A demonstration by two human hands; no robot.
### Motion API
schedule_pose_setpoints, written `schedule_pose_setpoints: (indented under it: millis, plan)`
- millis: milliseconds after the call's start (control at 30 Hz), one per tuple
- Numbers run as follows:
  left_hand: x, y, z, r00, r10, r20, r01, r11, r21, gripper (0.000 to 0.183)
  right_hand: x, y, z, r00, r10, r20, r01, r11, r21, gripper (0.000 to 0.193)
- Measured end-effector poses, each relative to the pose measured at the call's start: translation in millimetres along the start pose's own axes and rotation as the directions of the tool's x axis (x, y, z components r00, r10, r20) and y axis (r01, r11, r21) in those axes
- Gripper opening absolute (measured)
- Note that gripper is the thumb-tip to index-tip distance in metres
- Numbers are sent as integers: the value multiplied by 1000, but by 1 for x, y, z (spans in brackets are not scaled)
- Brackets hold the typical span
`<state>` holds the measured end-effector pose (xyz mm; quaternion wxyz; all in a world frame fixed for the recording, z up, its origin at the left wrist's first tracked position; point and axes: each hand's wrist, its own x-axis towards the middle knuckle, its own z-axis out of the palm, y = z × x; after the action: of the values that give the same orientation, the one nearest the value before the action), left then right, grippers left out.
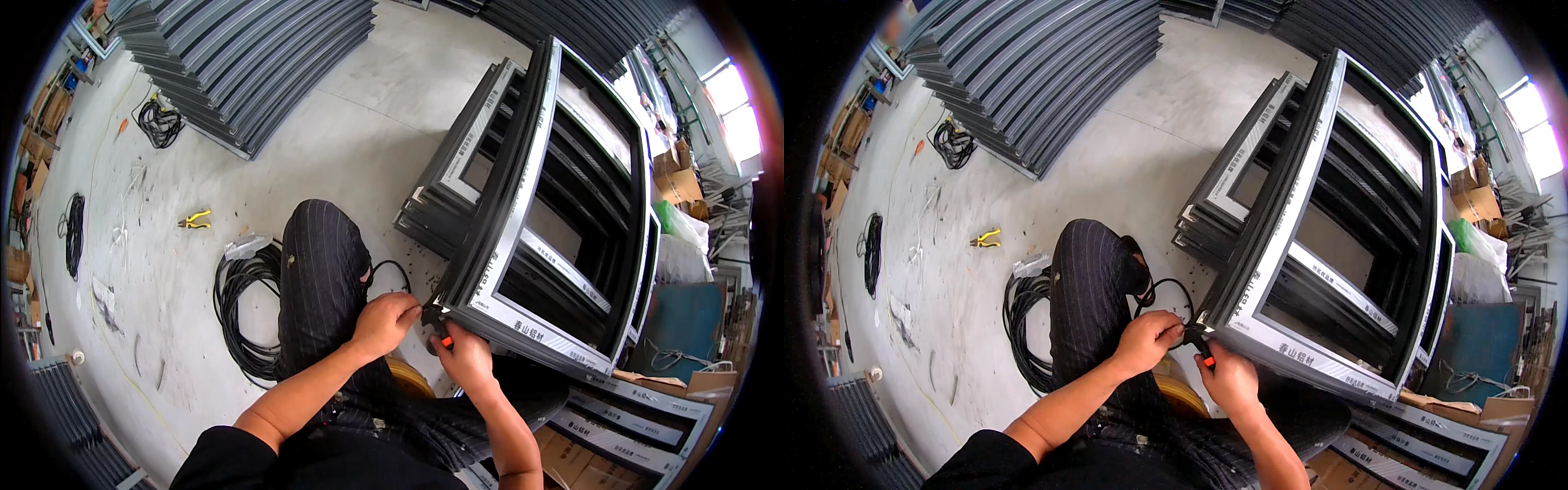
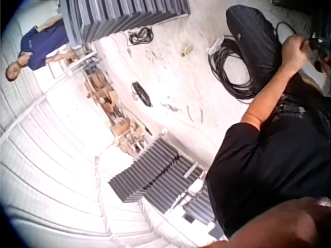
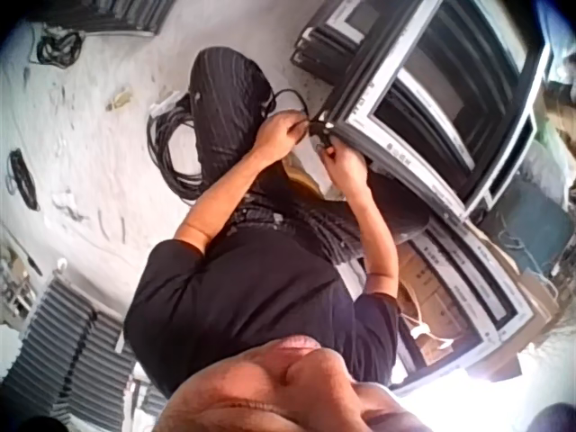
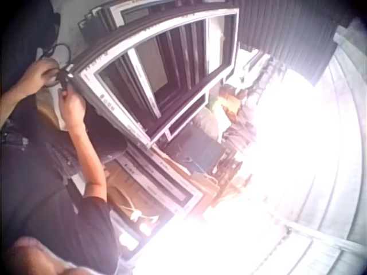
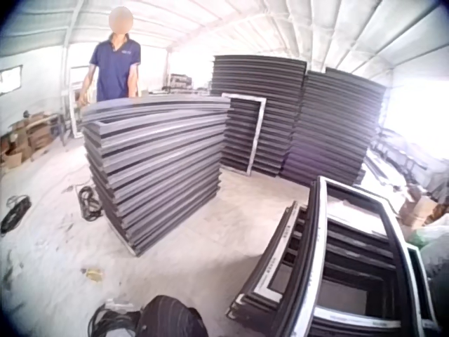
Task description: The person fits a rubber gasket seal into the groove of a metal window frame by hand and using a small tool, then lifts and moves the frame onto a stack.
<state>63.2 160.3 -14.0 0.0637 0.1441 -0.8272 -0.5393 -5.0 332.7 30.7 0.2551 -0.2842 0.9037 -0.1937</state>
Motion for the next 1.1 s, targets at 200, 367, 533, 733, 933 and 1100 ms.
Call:
schedule_pose_setpoints:
  millis: [200, 367, 533, 733, 933, 1100]
  plan:
    - [-4, -5, 6, 996, -78, -33, 78, 997, -10, 19, -65, 8, -16, 998, 49, -36, -49, 999, -8, 24]
    - [-9, -11, 12, 986, -164, 30, 166, 978, -130, 21, -171, 13, -10, 984, 164, 69, -158, 984, -81, 34]
    - [-17, -16, 21, 943, -299, 148, 328, 754, -569, 22, -222, 6, 12, 979, 190, -69, -192, 981, -20, 49]
    - [-16, 8, 13, 901, -355, 248, 429, 657, -620, 23, -232, 23, 23, 977, 53, -207, -46, 998, 37, 44]
    - [-13, 6, 14, 904, -356, 237, 425, 688, -588, 24, -188, 33, -9, 931, 240, 275, -233, -190, 954, 46]
    - [-13, -1, 18, 888, -392, 239, 453, 664, -594, 21, -163, 17, -21, 927, 95, 363, -342, -184, 921, 50]
